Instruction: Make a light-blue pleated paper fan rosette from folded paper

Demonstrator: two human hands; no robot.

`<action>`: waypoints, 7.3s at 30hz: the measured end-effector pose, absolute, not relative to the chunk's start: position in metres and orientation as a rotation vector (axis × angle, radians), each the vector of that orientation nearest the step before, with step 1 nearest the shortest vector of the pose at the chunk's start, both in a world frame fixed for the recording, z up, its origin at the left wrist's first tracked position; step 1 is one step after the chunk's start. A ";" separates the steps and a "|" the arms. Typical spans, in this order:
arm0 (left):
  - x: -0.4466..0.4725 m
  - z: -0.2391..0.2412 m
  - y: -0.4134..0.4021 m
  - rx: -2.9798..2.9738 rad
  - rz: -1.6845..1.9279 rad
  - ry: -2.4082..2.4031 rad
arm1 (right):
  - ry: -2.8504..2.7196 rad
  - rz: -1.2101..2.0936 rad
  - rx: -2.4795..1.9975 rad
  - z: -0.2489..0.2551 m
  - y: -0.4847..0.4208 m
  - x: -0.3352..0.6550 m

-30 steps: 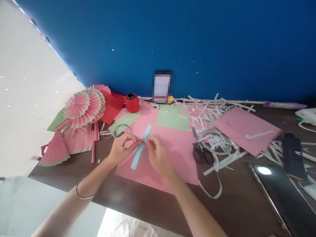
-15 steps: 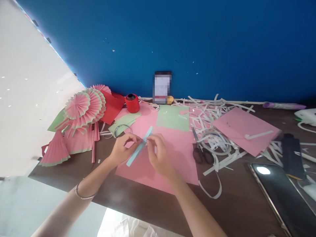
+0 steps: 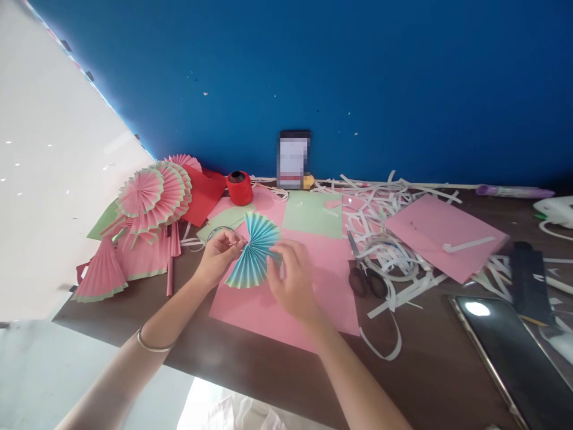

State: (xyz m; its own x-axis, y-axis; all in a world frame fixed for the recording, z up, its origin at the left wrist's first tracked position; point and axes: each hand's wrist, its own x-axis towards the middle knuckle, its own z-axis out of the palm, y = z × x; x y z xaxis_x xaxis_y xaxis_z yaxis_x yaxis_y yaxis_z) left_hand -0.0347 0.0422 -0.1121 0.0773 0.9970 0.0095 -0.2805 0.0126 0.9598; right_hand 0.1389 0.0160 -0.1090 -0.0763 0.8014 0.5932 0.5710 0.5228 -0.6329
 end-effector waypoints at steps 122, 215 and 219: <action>-0.028 -0.099 0.019 2.049 1.166 1.249 | -1.633 0.838 -1.148 -0.087 0.011 0.133; -0.032 -0.113 0.019 2.225 1.282 1.303 | -1.709 0.449 -1.167 -0.094 0.011 0.140; -0.031 -0.112 0.021 2.311 1.310 1.252 | -1.630 0.666 -1.245 -0.093 0.011 0.137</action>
State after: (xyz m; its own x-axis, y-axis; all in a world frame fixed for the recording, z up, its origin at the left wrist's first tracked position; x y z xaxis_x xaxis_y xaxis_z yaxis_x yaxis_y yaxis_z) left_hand -0.0310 0.0207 -0.1117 0.2466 0.7547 0.6079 0.5736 -0.6193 0.5362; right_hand 0.1367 0.0112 -0.0930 -0.0352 0.9350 0.3530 0.4205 0.3343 -0.8435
